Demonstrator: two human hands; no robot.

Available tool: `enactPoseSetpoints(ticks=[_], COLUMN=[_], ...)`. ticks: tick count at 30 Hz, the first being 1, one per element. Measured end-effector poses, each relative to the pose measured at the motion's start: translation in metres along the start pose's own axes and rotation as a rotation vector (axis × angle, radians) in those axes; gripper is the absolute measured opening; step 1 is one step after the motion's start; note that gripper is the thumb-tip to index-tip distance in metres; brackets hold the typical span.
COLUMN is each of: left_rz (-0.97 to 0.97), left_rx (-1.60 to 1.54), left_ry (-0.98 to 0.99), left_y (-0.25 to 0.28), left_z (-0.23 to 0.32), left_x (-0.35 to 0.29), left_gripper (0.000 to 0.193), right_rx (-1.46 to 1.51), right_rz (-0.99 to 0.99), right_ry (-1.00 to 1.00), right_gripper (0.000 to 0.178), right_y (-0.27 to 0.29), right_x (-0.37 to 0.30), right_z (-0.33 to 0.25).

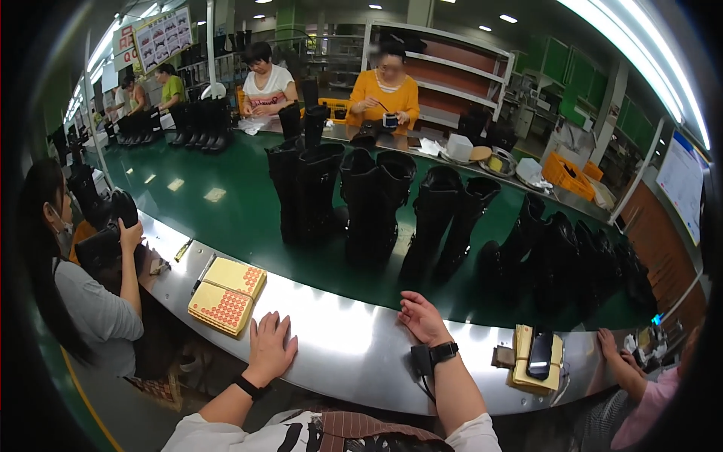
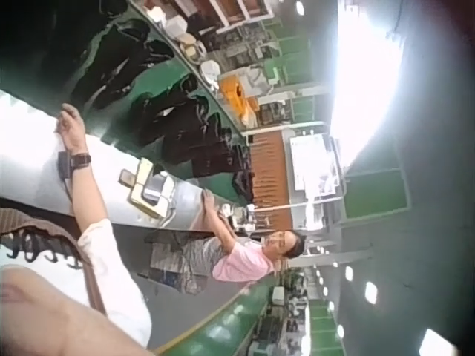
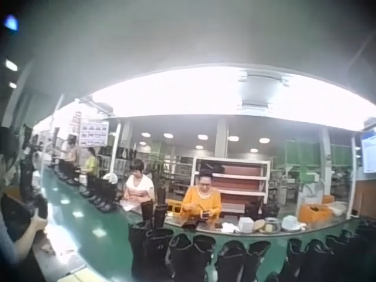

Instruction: The recorder is inspecting and organizing a series of black boots on a factory assembly line table.

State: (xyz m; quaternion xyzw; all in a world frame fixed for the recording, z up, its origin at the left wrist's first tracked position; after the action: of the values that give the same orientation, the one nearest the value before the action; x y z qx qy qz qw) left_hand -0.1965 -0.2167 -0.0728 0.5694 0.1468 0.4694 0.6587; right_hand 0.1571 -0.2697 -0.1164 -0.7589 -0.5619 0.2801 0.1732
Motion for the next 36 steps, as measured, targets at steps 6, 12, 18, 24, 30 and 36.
enactPoseSetpoints(ticks=[6, 12, 18, 24, 30, 36], left_rz=[-0.002, 0.004, 0.031, -0.009, -0.016, -0.081], left_rx=[0.002, 0.005, 0.064, 0.079, 0.062, 0.036], left_ry=[0.014, 0.018, -0.013, -0.005, -0.001, 0.026], left_y=[0.003, 0.001, 0.002, -0.001, -0.001, -0.004], left_z=[0.002, 0.001, -0.001, -0.004, -0.006, -0.007], left_x=[0.002, -0.002, -0.004, -0.005, -0.005, -0.004], left_gripper=[0.051, 0.05, 0.049, 0.051, 0.051, 0.054], right_rx=[0.028, 0.018, 0.01, 0.061, 0.07, 0.06], right_rz=[-0.046, -0.052, 0.013, 0.048, 0.04, 0.048], right_ry=[0.019, 0.046, 0.054, 0.045, 0.052, 0.052], right_gripper=[0.023, 0.023, 0.021, 0.021, 0.021, 0.021], right_y=[-0.002, 0.003, 0.004, 0.004, 0.003, 0.003], right_x=[0.0, 0.0, -0.001, -0.002, -0.002, -0.004], right_z=[-0.002, 0.001, 0.001, 0.0, 0.0, 0.0])
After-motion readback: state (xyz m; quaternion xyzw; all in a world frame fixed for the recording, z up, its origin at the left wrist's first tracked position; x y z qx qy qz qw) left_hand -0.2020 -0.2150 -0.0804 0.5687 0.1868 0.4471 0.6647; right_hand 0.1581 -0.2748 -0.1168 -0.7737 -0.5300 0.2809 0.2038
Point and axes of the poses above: each hand's wrist, its own x-axis towards the middle knuckle, its own y-axis out of the back of the hand, z = x × y, the point moved 5 cm from there along x, towards the middle knuckle, and after that the axes turned 4 degrees about -x, right-handed, at the moved point
